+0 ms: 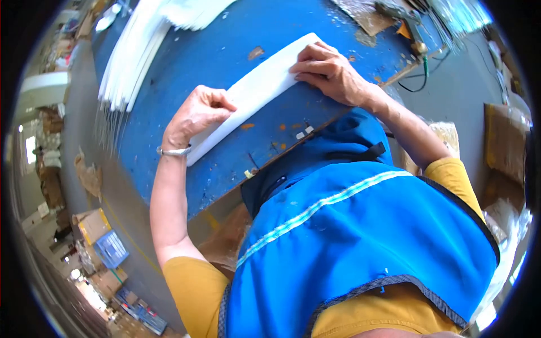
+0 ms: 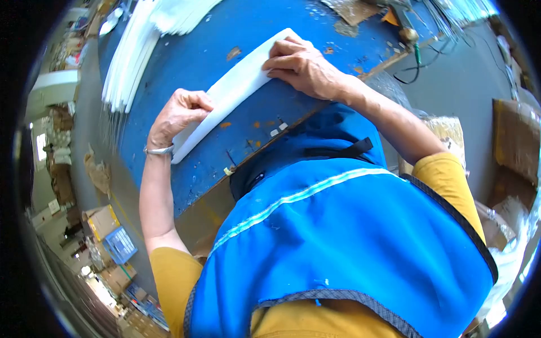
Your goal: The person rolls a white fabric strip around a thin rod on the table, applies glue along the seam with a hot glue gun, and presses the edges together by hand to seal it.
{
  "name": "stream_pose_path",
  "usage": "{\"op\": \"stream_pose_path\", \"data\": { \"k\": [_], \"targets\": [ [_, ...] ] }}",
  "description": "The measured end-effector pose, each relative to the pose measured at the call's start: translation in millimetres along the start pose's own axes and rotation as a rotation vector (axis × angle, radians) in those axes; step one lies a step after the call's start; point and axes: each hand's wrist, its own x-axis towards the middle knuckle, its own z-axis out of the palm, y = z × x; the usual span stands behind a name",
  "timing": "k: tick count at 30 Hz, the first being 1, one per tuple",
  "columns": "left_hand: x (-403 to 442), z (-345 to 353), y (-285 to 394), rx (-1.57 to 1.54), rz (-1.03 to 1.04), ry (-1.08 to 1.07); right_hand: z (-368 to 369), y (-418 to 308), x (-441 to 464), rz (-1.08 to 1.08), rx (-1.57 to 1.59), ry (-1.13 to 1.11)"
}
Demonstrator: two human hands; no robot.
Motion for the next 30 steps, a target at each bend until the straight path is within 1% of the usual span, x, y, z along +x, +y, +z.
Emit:
{"op": "stream_pose_path", "data": {
  "k": [1, 2, 4, 5, 8, 9, 12, 14, 16, 19, 23, 26, 29, 30],
  "targets": [
    [-1.4, -4.0, -4.6, 0.01, 0.05, -0.05, -0.7, -2.3, 1.8, 0.032, -0.02, -0.009],
    [-6.1, -4.0, -5.3, -0.027, 0.063, 0.004, -0.5, -1.1, 1.6, 0.024, -0.021, -0.02],
    [-21.7, 1.0, -1.8, -0.1, 0.083, 0.126, -0.8, -1.5, 1.2, 0.023, -0.079, -0.031],
    [-35.5, 1.6, -1.7, -0.027, 0.106, 0.243, -1.2, -3.2, 2.1, 0.036, -0.082, -0.035],
    [-80.4, -1.7, -24.0, 0.002, 0.156, 0.546, -1.2, -7.9, 4.5, 0.071, -0.074, -0.052],
    [-97.0, -1.8, -35.6, 0.013, 0.141, 0.604, -0.4, -8.1, 4.3, 0.076, -0.065, -0.062],
    [-130.7, 11.3, -68.7, 0.038, 0.235, 0.707, 0.1, -10.1, 5.2, 0.097, -0.057, -0.075],
    [-144.5, 22.3, -76.3, 0.044, 0.208, 0.7, 0.0, -11.7, 6.1, 0.102, -0.054, -0.077],
    [-146.5, 34.0, -76.2, -0.012, 0.234, 0.72, 0.2, -12.1, 5.1, 0.112, -0.058, -0.087],
    [-142.8, 36.5, -80.6, 0.112, 0.266, 0.757, 0.4, -12.9, 5.9, 0.125, -0.059, -0.094],
    [-135.6, 38.1, -90.5, 0.196, 0.264, 0.821, -0.3, -14.1, 5.1, 0.136, -0.053, -0.104],
    [-135.2, 38.9, -97.4, 0.132, 0.277, 0.833, -0.2, -12.8, 4.6, 0.139, -0.036, -0.108],
    [-134.9, 40.5, -100.1, 0.145, 0.309, 0.853, -0.7, -13.6, 4.2, 0.148, -0.028, -0.117],
    [-134.4, 41.2, -100.9, 0.095, 0.319, 0.862, -0.8, -13.5, 4.1, 0.151, -0.027, -0.119]
  ]
}}
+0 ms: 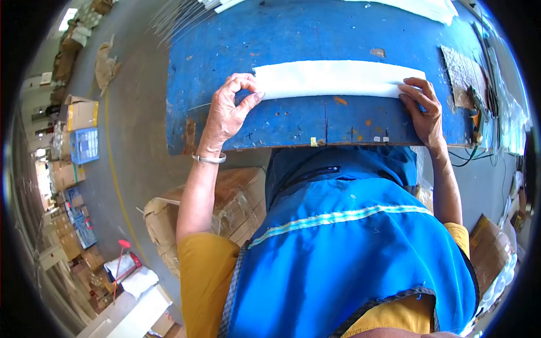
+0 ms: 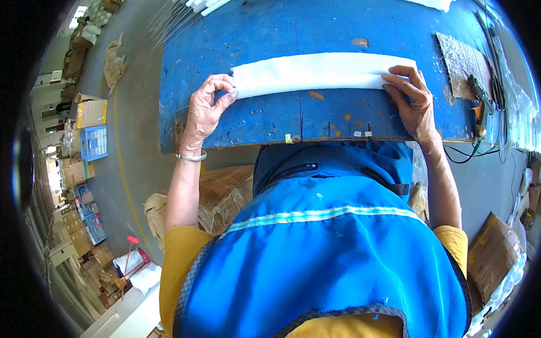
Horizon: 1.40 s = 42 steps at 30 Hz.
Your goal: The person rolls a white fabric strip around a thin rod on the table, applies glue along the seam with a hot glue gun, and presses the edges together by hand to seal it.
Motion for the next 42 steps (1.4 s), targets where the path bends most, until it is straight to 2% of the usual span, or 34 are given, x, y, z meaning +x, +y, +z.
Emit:
{"op": "stream_pose_path", "data": {
  "k": [2, 8, 14, 20, 24, 26, 27, 28, 30, 34, 40, 42],
  "targets": [
    [-0.5, 1.7, -1.1, -0.09, -0.023, 0.031, 0.0, 0.1, 0.2, 0.0, 0.001, -0.001],
    [-0.7, 10.8, -1.1, -0.033, -0.021, 0.177, 0.4, -0.3, 0.2, -0.013, 0.018, 0.005],
    [3.0, 19.4, 13.2, 0.258, 0.057, 0.278, -0.4, 0.3, 0.4, -0.019, 0.027, 0.007],
    [13.5, 22.0, 20.7, 0.485, -0.028, 0.244, -0.2, 0.5, -0.4, -0.014, 0.04, 0.009],
    [17.9, 23.1, 18.6, 0.506, -0.058, 0.252, -0.7, 2.5, -1.1, -0.023, 0.012, 0.01],
    [15.2, 22.3, 21.0, 0.392, -0.132, 0.273, -0.4, 1.9, 0.4, -0.02, 0.003, 0.017],
    [12.9, 21.8, 8.1, 0.377, -0.064, 0.311, -1.1, 0.6, -0.1, -0.016, 0.004, 0.019],
    [12.3, 25.1, 8.1, 0.338, -0.081, 0.348, -1.2, -0.1, 0.1, -0.013, 0.004, 0.025],
    [10.8, 23.9, 22.5, 0.324, -0.16, 0.305, -1.1, -0.2, 0.3, -0.043, 0.013, 0.042],
    [8.4, 30.9, 33.4, 0.561, 0.265, 0.306, -1.9, -2.5, -0.7, -0.027, 0.039, 0.053],
    [-0.1, 33.5, 21.3, 0.541, 0.359, 0.211, -2.0, -4.0, 0.3, -0.018, 0.048, 0.046],
    [-2.8, 32.5, 26.7, 0.537, 0.365, 0.251, -1.9, -3.5, -1.0, -0.004, 0.059, 0.043]
  ]
}}
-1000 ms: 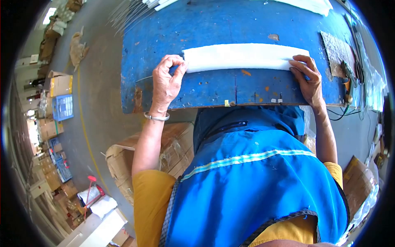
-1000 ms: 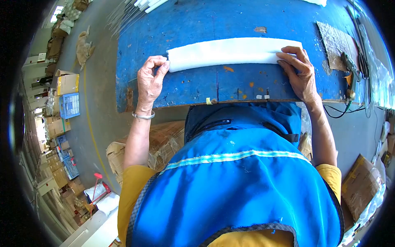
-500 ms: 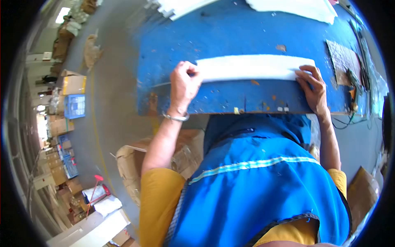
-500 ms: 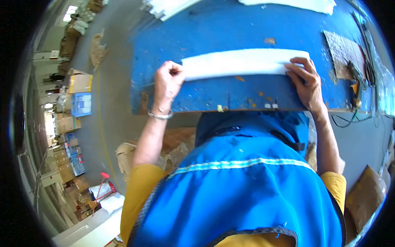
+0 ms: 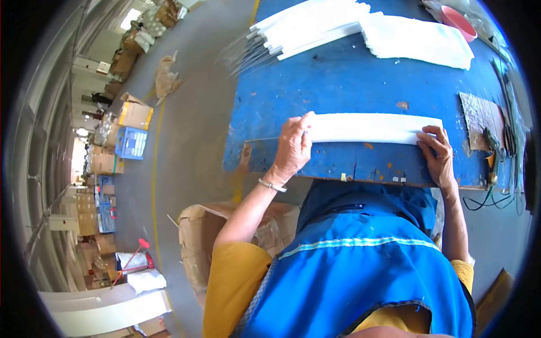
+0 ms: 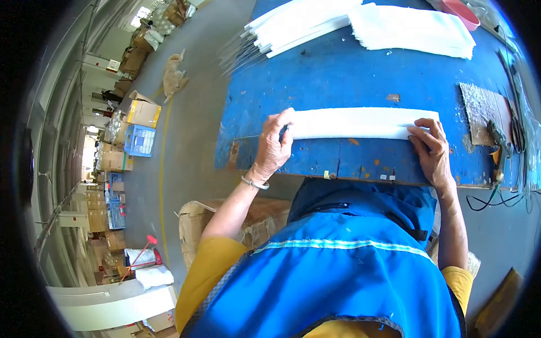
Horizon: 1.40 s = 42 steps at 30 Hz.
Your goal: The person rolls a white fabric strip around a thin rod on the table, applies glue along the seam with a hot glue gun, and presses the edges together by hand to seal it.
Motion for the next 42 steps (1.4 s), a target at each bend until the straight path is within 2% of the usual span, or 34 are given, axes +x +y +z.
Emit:
{"op": "stream_pose_path", "data": {
  "k": [2, 4, 6, 10, 12, 15, 18, 26, 32, 33, 36, 42],
  "targets": [
    [2.2, -2.8, 11.9, -0.004, -0.01, 0.062, 1.5, 2.0, 3.1, -0.017, -0.005, 0.002],
    [0.9, -2.8, 16.3, 0.041, 0.065, -0.019, 1.2, 3.5, 0.5, -0.011, -0.012, 0.0],
    [-1.6, 3.3, 16.5, 0.138, 0.136, 0.001, 1.4, 6.5, -1.0, -0.043, -0.041, 0.005],
    [0.9, 1.6, 14.5, 0.039, -0.051, 0.259, 1.9, 7.7, 0.4, -0.111, -0.024, 0.036],
    [-1.0, -8.7, 15.2, 0.087, 0.012, 0.24, 2.8, 8.8, -0.1, -0.108, -0.013, 0.036],
    [2.0, -5.6, 25.5, 0.139, 0.243, 0.072, 2.1, 7.8, 0.9, -0.099, -0.012, 0.025],
    [0.2, -1.9, 27.8, 0.159, 0.273, 0.043, 2.0, 7.3, 0.4, -0.094, -0.021, 0.011],
    [-7.1, -12.2, 7.6, -0.033, -0.108, -0.017, 2.7, 7.6, 0.4, -0.078, -0.026, -0.005],
    [-17.5, -10.6, 10.1, 0.147, 0.052, 0.09, 2.9, 7.4, 1.0, -0.066, -0.039, -0.009],
    [-14.1, -10.0, 15.1, 0.056, -0.077, 0.083, 2.6, 5.7, 1.3, -0.06, -0.038, -0.01],
    [-9.8, -11.2, 3.6, -0.049, -0.207, 0.001, 3.1, 6.7, 0.5, -0.059, -0.038, -0.015],
    [-16.8, -15.7, -13.7, -0.276, -0.268, -0.048, 3.0, 6.3, 1.4, -0.069, -0.049, -0.011]
  ]
}}
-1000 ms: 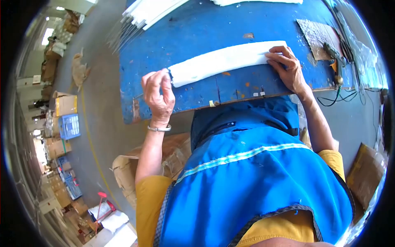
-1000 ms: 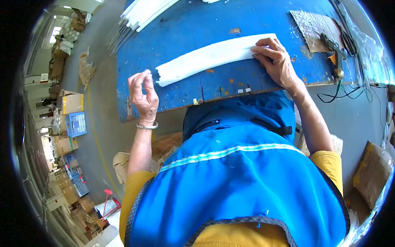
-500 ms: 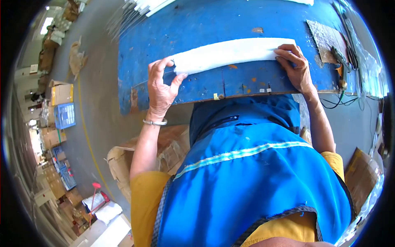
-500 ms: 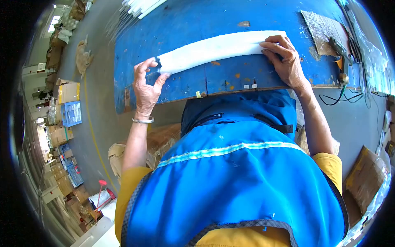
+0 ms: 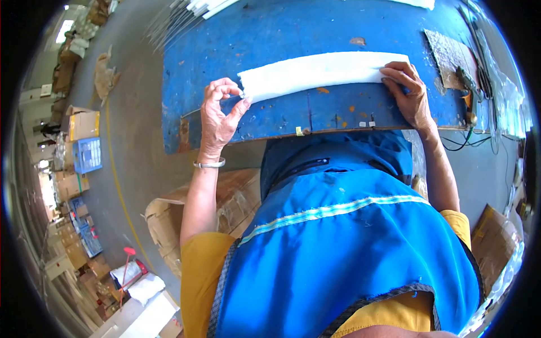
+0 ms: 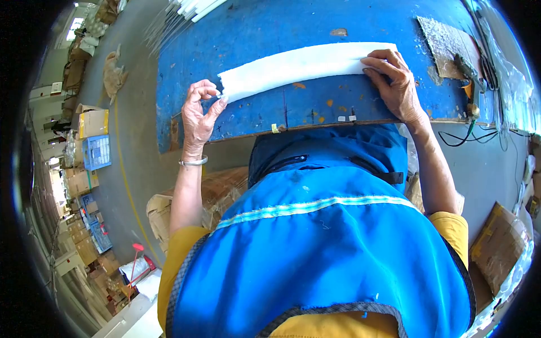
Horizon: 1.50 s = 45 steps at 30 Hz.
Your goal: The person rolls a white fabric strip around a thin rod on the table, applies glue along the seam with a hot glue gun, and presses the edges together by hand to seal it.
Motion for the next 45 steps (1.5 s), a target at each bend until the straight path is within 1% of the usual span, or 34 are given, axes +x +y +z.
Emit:
{"op": "stream_pose_path", "data": {
  "k": [8, 10, 14, 17, 20, 23, 26, 27, 30, 31, 32, 34, 35, 36, 38, 45],
  "targets": [
    [0.0, 2.5, 1.0, -0.041, -0.015, 0.014, 0.0, 1.4, -0.7, -0.007, -0.01, -0.008],
    [1.3, 4.0, -4.1, -0.058, -0.053, 0.052, 0.0, 1.1, -0.7, -0.011, -0.014, -0.006],
    [6.4, 6.7, -7.5, -0.064, -0.158, 0.087, 0.8, 2.2, -0.8, -0.003, -0.003, -0.008],
    [8.2, 6.7, -7.9, -0.029, -0.32, 0.063, 0.5, 0.1, -0.6, 0.006, 0.001, -0.008],
    [10.5, 4.6, -20.7, -0.054, -0.383, 0.008, 0.7, -0.1, -1.0, 0.014, -0.01, -0.009],
    [13.5, 8.7, -13.5, -0.057, -0.334, 0.105, 0.7, 0.7, -1.3, 0.018, -0.013, -0.009],
    [12.3, 1.7, -8.8, 0.038, -0.335, 0.186, 0.8, -0.3, -1.1, 0.029, -0.002, -0.009],
    [12.4, 1.2, 2.9, 0.129, -0.279, 0.269, 0.7, -0.6, -1.5, 0.028, 0.002, -0.008],
    [5.4, -0.3, 21.4, 0.578, 0.231, 0.379, -0.5, -2.4, 0.2, 0.029, 0.011, -0.011],
    [3.4, 3.9, 32.7, 0.597, 0.306, 0.41, -0.3, -2.7, 0.0, 0.032, 0.014, -0.015],
    [1.5, 8.9, 38.1, 0.558, 0.322, 0.446, 0.2, -1.7, -0.8, 0.03, 0.013, -0.017],
    [-1.1, 10.7, 46.2, 0.498, 0.43, 0.395, 0.0, 0.7, -0.2, 0.018, 0.008, -0.016],
    [-4.3, 11.1, 46.2, 0.502, 0.529, 0.268, -0.2, 0.7, -0.3, 0.02, 0.009, -0.015],
    [-8.2, 17.2, 44.8, 0.559, 0.58, 0.147, -0.1, 0.5, -0.8, 0.022, 0.01, -0.015],
    [-7.7, 31.3, 47.1, 0.614, 0.584, 0.017, 0.0, 0.4, -0.7, 0.022, 0.009, -0.015],
    [-4.6, 41.1, 31.0, 0.703, 0.424, 0.001, -1.7, -2.3, 1.0, 0.032, 0.015, -0.018]
  ]
}}
